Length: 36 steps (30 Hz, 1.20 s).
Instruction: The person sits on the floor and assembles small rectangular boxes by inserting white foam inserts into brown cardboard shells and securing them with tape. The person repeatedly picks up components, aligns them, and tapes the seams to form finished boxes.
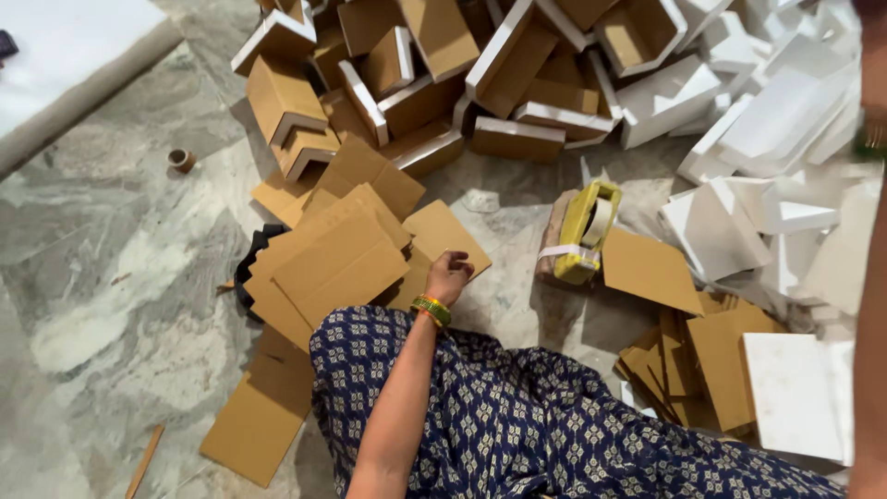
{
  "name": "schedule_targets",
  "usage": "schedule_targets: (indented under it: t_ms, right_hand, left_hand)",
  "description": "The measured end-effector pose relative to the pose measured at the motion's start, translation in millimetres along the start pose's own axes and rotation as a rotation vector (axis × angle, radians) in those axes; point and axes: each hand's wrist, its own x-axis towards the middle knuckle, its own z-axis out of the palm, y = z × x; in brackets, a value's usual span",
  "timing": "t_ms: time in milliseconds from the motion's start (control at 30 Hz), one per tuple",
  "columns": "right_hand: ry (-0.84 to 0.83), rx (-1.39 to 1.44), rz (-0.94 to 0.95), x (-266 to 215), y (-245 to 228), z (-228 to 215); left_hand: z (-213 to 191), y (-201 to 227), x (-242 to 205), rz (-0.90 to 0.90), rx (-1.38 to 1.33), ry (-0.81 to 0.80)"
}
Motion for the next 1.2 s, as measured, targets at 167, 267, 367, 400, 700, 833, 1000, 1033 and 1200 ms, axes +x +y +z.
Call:
schedule_targets:
  t_ms: [167,267,367,400,700,833,1000,1033,1200]
  right_hand:
    - [-0.410,0.084,0.298,-167,-24,14]
    - [-0.516,-0.321,0.825,-257,24,0]
    - [-0.631,-0.630,1.060,-341,67,-37]
    - [-0.614,-0.636,1.072,-364,79,-50]
    - [-0.634,-1.057,0.687,-430,177,-94]
    - [-0.514,-1.179,0.653,-398,200,-97]
    - [-0.043,-1.230,0.635,-338,219,-120]
    - [-0.028,-1.178,0.745,-326,224,-121]
    - [0.070,-1.008,0.923,-303,229,-108]
  left_hand:
    - [-25,93,-28,0.185,1.164,0.283]
    - [-82,145,-41,-0.103,1.285,0.179]
    - [-156,178,-50,-0.062,1.176,0.300]
    - [-180,183,-56,-0.152,1.225,0.337]
    - [-296,76,-99,-0.038,1.353,0.608]
    - [-282,112,-118,-0.140,1.199,0.795]
    - [-296,144,-119,0.352,0.975,0.778]
    - [-294,144,-114,0.509,1.110,0.756]
    - [-251,148,-93,0.210,0.193,0.651]
